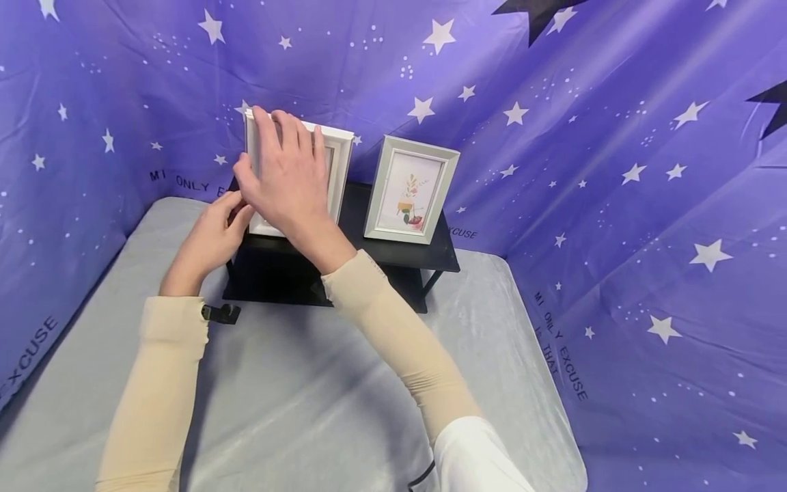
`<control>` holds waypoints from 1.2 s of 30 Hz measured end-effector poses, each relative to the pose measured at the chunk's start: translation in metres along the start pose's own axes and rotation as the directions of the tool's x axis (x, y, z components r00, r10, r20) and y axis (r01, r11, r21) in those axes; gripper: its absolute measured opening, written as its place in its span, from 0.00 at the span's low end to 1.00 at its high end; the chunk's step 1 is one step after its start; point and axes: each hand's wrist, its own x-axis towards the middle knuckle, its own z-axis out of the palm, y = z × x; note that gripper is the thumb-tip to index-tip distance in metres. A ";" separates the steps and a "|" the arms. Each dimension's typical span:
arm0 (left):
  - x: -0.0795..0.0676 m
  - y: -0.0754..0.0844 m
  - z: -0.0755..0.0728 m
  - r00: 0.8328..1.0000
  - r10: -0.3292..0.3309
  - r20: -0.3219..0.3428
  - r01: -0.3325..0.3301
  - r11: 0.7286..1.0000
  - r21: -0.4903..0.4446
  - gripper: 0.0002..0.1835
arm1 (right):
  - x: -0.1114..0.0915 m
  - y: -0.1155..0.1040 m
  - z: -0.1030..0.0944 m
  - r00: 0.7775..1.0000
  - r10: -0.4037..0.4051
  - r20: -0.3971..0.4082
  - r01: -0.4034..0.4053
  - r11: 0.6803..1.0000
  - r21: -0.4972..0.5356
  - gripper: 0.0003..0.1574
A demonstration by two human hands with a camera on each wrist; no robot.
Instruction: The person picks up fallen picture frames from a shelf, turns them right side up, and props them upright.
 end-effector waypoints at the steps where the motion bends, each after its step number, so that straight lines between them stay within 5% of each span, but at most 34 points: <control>1: 0.000 0.000 -0.001 1.000 0.002 0.001 -0.002 1.000 0.004 0.15 | 0.000 -0.001 0.000 1.000 0.000 -0.003 0.000 1.000 -0.001 0.40; 10: -0.009 0.000 0.003 0.999 0.031 -0.029 -0.030 0.999 0.035 0.14 | -0.003 0.000 0.000 1.000 -0.008 0.002 0.008 1.000 0.016 0.39; 36: -0.011 0.021 0.030 0.978 0.036 -0.206 -0.030 0.999 0.033 0.15 | 0.003 0.018 0.013 0.977 -0.097 -0.192 0.102 0.995 0.019 0.29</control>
